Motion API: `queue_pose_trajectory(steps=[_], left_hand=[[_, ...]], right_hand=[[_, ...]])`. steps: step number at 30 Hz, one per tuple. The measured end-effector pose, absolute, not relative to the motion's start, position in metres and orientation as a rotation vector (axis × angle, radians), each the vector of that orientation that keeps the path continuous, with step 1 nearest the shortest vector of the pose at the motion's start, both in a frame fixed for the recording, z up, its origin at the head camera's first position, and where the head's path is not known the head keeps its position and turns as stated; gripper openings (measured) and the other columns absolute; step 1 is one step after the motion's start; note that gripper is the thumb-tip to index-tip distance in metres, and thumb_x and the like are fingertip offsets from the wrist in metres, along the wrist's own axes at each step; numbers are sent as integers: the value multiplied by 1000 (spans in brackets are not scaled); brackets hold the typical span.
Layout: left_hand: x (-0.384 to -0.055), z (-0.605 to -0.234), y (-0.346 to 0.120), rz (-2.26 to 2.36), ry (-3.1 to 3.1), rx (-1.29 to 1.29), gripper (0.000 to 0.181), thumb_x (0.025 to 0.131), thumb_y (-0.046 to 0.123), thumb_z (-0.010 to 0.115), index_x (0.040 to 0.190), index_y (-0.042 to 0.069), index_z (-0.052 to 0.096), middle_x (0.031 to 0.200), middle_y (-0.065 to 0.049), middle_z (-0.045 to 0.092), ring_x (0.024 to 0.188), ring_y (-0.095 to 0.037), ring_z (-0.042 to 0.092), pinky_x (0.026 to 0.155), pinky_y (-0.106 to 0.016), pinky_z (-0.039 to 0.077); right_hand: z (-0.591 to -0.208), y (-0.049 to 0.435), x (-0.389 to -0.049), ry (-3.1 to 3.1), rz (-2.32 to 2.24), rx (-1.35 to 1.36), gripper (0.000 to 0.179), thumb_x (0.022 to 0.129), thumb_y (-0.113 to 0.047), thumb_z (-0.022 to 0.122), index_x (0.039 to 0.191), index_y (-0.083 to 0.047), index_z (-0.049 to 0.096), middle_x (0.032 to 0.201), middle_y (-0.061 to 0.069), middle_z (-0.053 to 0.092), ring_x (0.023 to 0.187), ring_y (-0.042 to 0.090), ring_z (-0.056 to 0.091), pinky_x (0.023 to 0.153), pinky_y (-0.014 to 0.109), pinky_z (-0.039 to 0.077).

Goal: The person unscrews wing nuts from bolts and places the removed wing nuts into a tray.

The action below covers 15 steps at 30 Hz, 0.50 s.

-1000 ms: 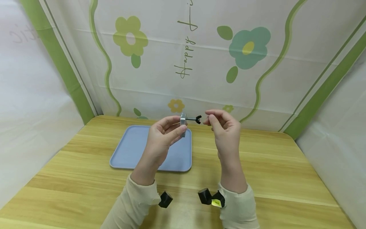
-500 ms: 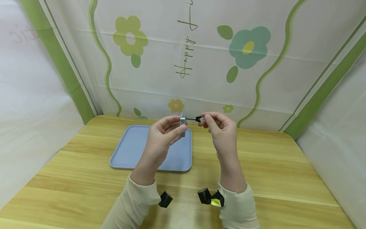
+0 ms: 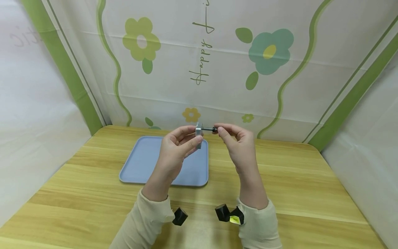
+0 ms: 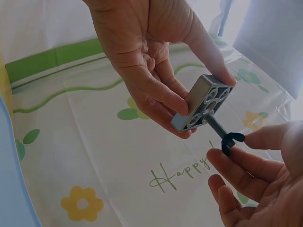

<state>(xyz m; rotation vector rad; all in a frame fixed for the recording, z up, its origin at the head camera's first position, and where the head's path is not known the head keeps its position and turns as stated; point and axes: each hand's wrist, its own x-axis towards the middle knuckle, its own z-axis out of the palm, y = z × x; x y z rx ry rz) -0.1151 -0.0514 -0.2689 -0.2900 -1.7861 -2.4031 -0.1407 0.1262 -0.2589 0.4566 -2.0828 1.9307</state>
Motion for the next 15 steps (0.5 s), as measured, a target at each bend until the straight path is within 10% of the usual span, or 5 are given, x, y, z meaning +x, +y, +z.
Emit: queue_pose_trajectory(steps=[15], left_hand=[[-115, -270, -51, -2415, -1782, -297, 33, 88, 0, 73, 120, 0, 65, 111, -3, 65, 104, -14, 65, 86, -27, 58]], right_hand=[[-260, 125, -141, -1998, 1923, 555, 22, 93, 2, 65, 113, 8, 70, 95, -14, 72, 104, 16, 56, 86, 24, 49]])
